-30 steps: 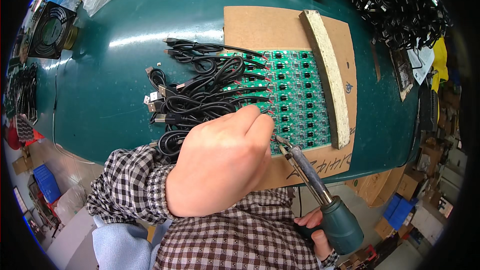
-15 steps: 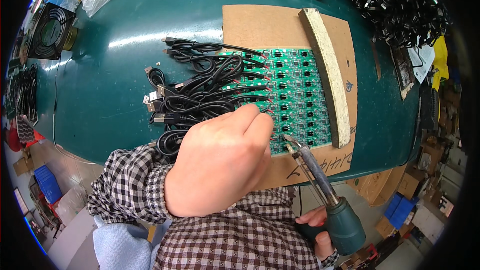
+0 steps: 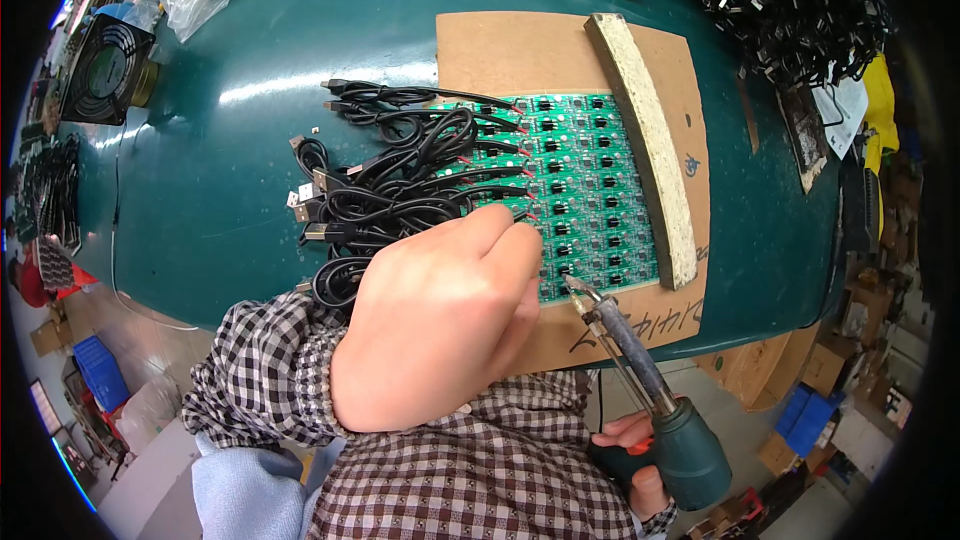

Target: The person solders USB cables onto a circuit board panel by picking up cables, positioning the exposed wire leads onto connection points, and securing them with a handheld soldering tool.

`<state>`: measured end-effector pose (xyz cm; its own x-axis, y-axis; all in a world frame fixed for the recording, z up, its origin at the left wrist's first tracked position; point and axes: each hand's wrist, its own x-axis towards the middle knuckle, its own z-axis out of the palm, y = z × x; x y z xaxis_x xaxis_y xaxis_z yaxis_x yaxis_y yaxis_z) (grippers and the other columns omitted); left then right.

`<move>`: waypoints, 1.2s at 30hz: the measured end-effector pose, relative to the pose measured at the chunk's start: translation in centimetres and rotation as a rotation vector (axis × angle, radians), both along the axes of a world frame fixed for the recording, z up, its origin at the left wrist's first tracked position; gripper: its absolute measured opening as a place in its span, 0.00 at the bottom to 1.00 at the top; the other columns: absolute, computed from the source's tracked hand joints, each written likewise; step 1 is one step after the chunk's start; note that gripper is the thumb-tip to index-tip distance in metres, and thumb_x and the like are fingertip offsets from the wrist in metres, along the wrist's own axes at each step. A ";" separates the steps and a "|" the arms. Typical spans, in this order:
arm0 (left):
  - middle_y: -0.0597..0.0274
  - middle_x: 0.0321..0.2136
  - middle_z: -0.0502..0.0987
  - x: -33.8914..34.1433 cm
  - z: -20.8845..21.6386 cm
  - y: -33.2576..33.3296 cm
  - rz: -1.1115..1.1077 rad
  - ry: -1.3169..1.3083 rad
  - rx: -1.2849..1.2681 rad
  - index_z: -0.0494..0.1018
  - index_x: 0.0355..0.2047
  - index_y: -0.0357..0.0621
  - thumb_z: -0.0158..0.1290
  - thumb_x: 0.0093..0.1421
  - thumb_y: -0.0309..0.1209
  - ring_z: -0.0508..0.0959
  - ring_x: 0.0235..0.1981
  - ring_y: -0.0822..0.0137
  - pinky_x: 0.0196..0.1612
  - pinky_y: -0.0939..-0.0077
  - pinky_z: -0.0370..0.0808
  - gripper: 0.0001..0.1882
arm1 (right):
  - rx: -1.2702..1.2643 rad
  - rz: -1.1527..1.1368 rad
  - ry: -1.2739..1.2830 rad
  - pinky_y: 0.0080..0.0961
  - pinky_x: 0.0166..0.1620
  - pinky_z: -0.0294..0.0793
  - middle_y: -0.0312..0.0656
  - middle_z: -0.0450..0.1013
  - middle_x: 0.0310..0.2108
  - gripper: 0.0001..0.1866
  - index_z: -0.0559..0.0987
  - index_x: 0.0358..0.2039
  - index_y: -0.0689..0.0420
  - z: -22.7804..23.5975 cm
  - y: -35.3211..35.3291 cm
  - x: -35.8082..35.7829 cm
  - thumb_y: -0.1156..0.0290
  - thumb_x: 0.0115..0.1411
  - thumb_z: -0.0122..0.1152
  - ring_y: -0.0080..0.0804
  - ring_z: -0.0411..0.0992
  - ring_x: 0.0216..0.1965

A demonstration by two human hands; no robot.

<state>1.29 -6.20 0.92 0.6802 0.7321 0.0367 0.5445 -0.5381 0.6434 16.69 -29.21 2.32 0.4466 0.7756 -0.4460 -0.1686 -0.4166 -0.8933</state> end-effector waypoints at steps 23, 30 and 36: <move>0.61 0.21 0.70 0.0 -0.1 0.3 -0.035 0.003 0.010 0.70 0.23 0.43 0.56 0.45 0.22 0.74 0.21 0.59 0.21 0.68 0.70 0.06 | -0.042 -0.002 0.069 0.42 0.43 0.78 0.48 0.69 0.28 0.29 0.70 0.31 0.64 -0.1 -0.2 -0.4 0.47 0.52 0.65 0.38 0.73 0.33; 0.61 0.21 0.70 -0.1 -0.2 0.3 -0.038 0.012 0.014 0.70 0.23 0.43 0.56 0.45 0.22 0.74 0.21 0.59 0.21 0.68 0.70 0.06 | -0.044 0.010 0.109 0.44 0.44 0.77 0.48 0.69 0.28 0.29 0.70 0.31 0.63 -0.7 -1.2 0.0 0.47 0.51 0.65 0.38 0.73 0.34; 0.61 0.21 0.70 -0.2 -0.1 0.0 -0.039 0.019 0.012 0.70 0.23 0.43 0.56 0.44 0.22 0.74 0.21 0.60 0.21 0.68 0.70 0.06 | -0.074 -0.014 0.088 0.44 0.44 0.78 0.47 0.68 0.26 0.29 0.69 0.30 0.63 -0.3 -0.9 -0.6 0.47 0.51 0.66 0.38 0.73 0.32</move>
<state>1.09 -6.17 0.83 0.7088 0.7047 0.0322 0.5352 -0.5670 0.6261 16.10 -30.08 2.07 0.4136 0.7331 -0.5399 -0.2511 -0.4782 -0.8416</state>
